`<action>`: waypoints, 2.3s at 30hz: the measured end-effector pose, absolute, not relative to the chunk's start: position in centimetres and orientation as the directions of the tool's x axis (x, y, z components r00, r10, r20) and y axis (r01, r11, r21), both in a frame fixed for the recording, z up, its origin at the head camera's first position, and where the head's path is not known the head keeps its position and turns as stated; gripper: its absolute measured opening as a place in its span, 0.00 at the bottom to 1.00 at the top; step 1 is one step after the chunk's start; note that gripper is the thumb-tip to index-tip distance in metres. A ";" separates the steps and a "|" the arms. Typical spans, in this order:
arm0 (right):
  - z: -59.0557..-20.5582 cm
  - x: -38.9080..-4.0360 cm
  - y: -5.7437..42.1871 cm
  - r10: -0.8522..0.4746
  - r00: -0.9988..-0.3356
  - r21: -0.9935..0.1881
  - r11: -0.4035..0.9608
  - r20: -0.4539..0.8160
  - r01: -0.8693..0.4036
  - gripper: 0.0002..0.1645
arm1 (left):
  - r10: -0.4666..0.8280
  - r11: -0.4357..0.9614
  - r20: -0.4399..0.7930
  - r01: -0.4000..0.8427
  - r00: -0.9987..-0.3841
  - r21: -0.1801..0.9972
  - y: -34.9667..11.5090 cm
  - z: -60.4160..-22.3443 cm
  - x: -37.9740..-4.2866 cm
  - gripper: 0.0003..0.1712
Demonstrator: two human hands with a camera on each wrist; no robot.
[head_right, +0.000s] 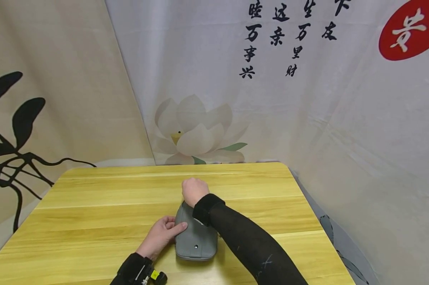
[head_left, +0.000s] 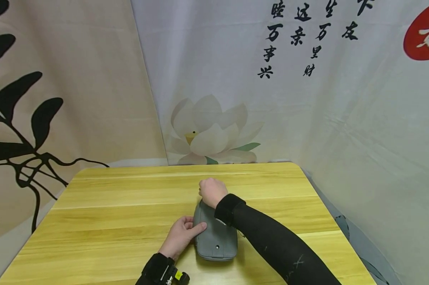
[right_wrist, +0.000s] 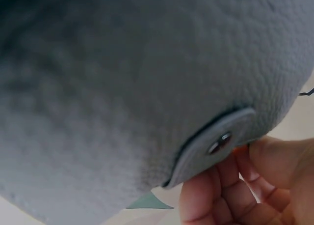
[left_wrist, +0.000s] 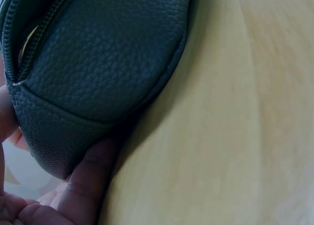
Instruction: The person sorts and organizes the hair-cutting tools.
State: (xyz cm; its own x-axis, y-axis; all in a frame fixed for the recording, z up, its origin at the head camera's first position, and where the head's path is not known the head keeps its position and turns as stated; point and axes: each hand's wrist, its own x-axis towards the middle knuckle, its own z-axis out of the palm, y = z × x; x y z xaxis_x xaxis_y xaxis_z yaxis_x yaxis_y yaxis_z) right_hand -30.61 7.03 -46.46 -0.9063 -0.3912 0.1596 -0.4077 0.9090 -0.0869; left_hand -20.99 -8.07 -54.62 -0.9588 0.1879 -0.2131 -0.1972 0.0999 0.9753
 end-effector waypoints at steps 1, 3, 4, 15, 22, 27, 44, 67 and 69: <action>-46.5 -30.6 7.0 -0.391 -0.906 -0.087 0.909 0.161 -0.407 0.08 | 0.189 0.099 -0.214 -0.198 -0.959 0.975 -8.1 -54.6 -21.0 0.40; -46.5 -30.7 7.1 -0.389 -0.907 -0.090 0.909 0.163 -0.406 0.08 | 0.189 0.100 -0.214 -0.198 -0.958 0.975 -8.0 -54.5 -21.0 0.40; -46.5 -30.7 7.1 -0.387 -0.907 -0.092 0.910 0.163 -0.405 0.08 | 0.190 0.099 -0.214 -0.198 -0.958 0.975 -8.0 -54.5 -20.9 0.40; -46.4 -30.8 7.3 -0.414 -0.899 -0.101 0.897 0.141 -0.429 0.08 | 0.189 0.097 -0.211 -0.195 -0.959 0.976 -8.0 -54.5 -20.9 0.40; -46.2 -31.0 7.5 -0.464 -0.878 -0.109 0.873 0.119 -0.476 0.08 | 0.185 0.081 -0.218 -0.206 -0.958 0.975 -8.1 -54.7 -21.0 0.45; -46.3 -31.1 7.5 -0.458 -0.881 -0.116 0.875 0.119 -0.470 0.08 | 0.240 0.044 -0.178 -0.173 -0.954 0.984 -8.2 -54.5 -21.0 0.51; -46.0 -30.8 7.9 -0.361 -0.928 -0.135 0.919 0.097 -0.371 0.09 | 0.268 0.009 -0.163 -0.167 -0.950 0.986 -8.0 -54.4 -21.1 0.51; -45.7 -29.9 6.2 -0.420 -0.907 -0.202 0.885 0.042 -0.419 0.17 | -0.003 0.281 -0.030 -0.030 -1.000 0.959 -7.9 -52.6 -25.8 0.13; -45.8 -29.9 6.1 -0.420 -0.907 -0.186 0.888 0.046 -0.421 0.20 | -0.019 0.311 -0.013 -0.018 -1.000 0.950 -7.8 -52.8 -26.0 0.12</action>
State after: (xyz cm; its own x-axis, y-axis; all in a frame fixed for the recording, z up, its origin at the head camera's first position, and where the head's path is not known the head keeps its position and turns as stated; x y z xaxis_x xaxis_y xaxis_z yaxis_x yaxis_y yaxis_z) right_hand -29.93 6.07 -45.82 -0.9065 -0.4197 0.0463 -0.4206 0.8879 -0.1864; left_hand -25.96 -7.81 -52.83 -0.9997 -0.0195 -0.0127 -0.0181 0.3110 0.9502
